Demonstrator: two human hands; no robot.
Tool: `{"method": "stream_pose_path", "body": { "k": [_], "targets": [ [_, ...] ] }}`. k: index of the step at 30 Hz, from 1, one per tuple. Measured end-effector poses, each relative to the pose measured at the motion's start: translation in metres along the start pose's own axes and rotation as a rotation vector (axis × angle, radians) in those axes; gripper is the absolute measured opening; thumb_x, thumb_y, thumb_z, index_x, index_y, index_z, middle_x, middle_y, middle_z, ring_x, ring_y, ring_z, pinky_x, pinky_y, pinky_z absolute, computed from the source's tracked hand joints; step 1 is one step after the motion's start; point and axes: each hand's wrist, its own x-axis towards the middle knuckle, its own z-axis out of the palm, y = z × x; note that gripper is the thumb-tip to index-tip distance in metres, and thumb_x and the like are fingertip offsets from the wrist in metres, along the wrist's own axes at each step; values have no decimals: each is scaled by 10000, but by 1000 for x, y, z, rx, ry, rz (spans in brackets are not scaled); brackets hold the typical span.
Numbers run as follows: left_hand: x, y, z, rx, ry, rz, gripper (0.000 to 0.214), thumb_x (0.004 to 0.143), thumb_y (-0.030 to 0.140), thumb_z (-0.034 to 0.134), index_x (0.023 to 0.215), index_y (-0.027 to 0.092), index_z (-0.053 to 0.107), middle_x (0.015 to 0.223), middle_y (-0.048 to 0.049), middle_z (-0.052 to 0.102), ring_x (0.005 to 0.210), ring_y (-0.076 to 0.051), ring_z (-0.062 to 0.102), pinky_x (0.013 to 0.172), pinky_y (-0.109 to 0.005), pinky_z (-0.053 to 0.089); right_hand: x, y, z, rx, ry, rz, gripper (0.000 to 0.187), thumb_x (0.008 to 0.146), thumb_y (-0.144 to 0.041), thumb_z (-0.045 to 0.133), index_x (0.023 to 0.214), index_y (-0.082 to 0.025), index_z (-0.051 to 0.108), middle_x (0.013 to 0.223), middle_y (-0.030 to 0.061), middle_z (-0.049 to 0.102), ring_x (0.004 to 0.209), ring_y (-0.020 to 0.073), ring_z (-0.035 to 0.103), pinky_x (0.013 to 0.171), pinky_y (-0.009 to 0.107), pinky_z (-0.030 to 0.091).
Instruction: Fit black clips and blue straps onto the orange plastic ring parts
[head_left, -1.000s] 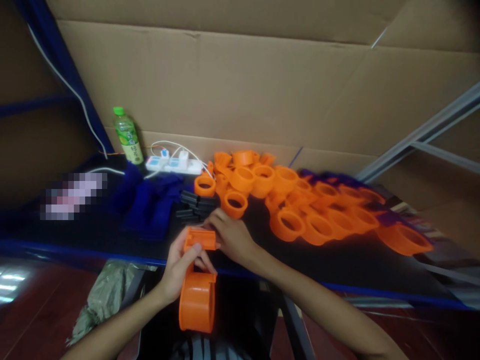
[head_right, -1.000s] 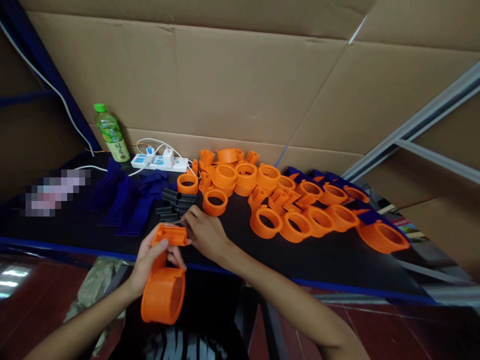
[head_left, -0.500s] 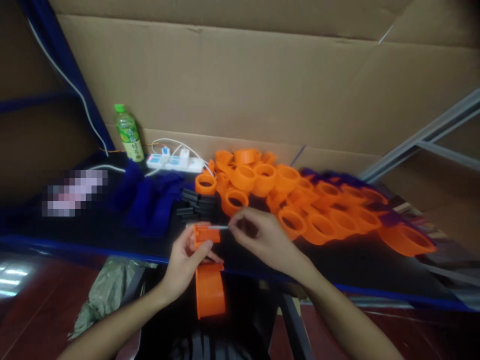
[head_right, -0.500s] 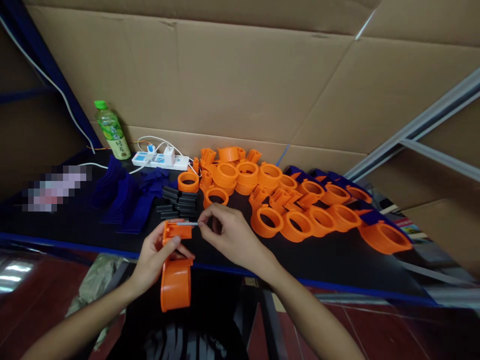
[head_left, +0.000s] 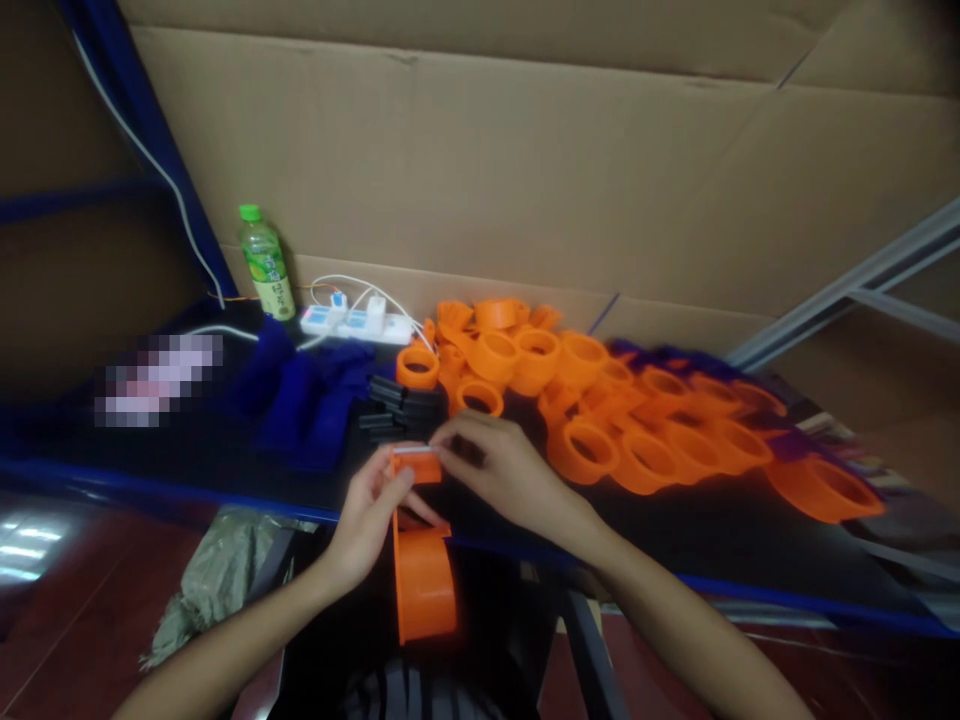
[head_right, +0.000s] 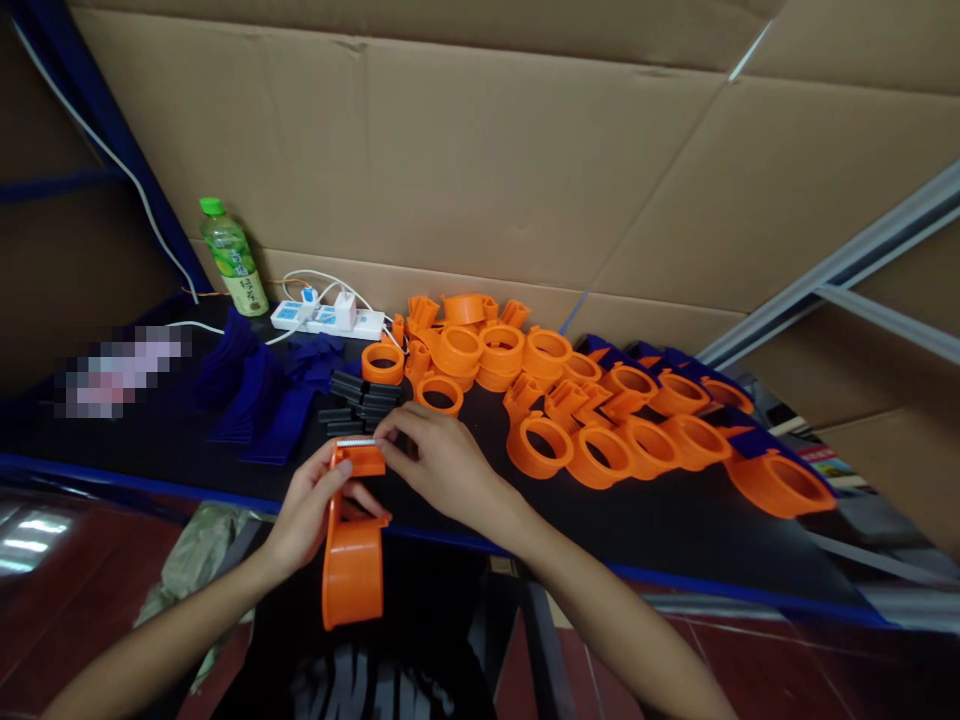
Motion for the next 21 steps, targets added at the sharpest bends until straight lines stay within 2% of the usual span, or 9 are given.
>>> {"method": "stream_pose_path", "body": {
  "k": [3, 5, 7, 10, 12, 17, 21],
  "targets": [
    [1, 4, 2, -95, 26, -17, 466, 900, 495, 648, 1222, 162, 594, 961, -140, 794, 578, -247, 755, 486, -288, 572, 15, 3, 0, 9, 44, -11, 208, 987, -334, 567, 1046, -213, 724, 957, 32, 725, 742, 121, 631, 691, 238, 474],
    [2, 8, 4, -125, 42, -12, 471, 894, 501, 646, 1217, 161, 600, 1210, -187, 731, 591, -234, 757, 486, -304, 586, 32, 8, 1, -31, 86, -2, 231, 996, -351, 552, 1069, -218, 726, 993, 27, 739, 733, 118, 637, 700, 245, 477],
    [2, 10, 6, -125, 55, -5, 475, 890, 505, 645, 1212, 157, 603, 1323, -205, 670, 605, -227, 759, 487, -302, 587, 51, 14, 4, -128, 108, 4, 221, 982, -346, 576, 1084, -221, 726, 1065, 31, 741, 821, 140, 664, 764, 266, 487],
    [1, 11, 7, -127, 63, -5, 469, 902, 503, 631, 1216, 157, 598, 1331, -209, 665, 611, -227, 760, 483, -288, 575, 80, 23, 12, -275, 55, -21, 239, 944, -337, 632, 1124, -206, 720, 1192, 59, 713, 1030, 193, 667, 893, 305, 481],
    [1, 11, 7, -132, 65, -6, 460, 904, 499, 630, 1214, 160, 597, 1337, -207, 662, 617, -229, 762, 483, -287, 572, 93, 27, 19, -341, -5, -27, 272, 938, -348, 640, 1146, -189, 713, 1230, 85, 696, 1088, 214, 655, 922, 316, 475],
    [2, 9, 5, -140, 65, -6, 465, 889, 511, 645, 1193, 161, 605, 1356, -212, 648, 634, -237, 766, 507, -301, 583, 105, 32, 35, -413, -44, -10, 290, 937, -366, 640, 1149, -181, 710, 1135, 106, 715, 1049, 239, 662, 865, 322, 479],
    [3, 8, 4, -149, 67, -5, 455, 894, 502, 645, 1193, 161, 605, 1368, -211, 640, 631, -232, 763, 518, -313, 590, 107, 34, 38, -368, -15, -19, 240, 939, -326, 638, 1116, -191, 726, 1107, 82, 725, 1013, 206, 664, 865, 300, 479]
  ]
}}
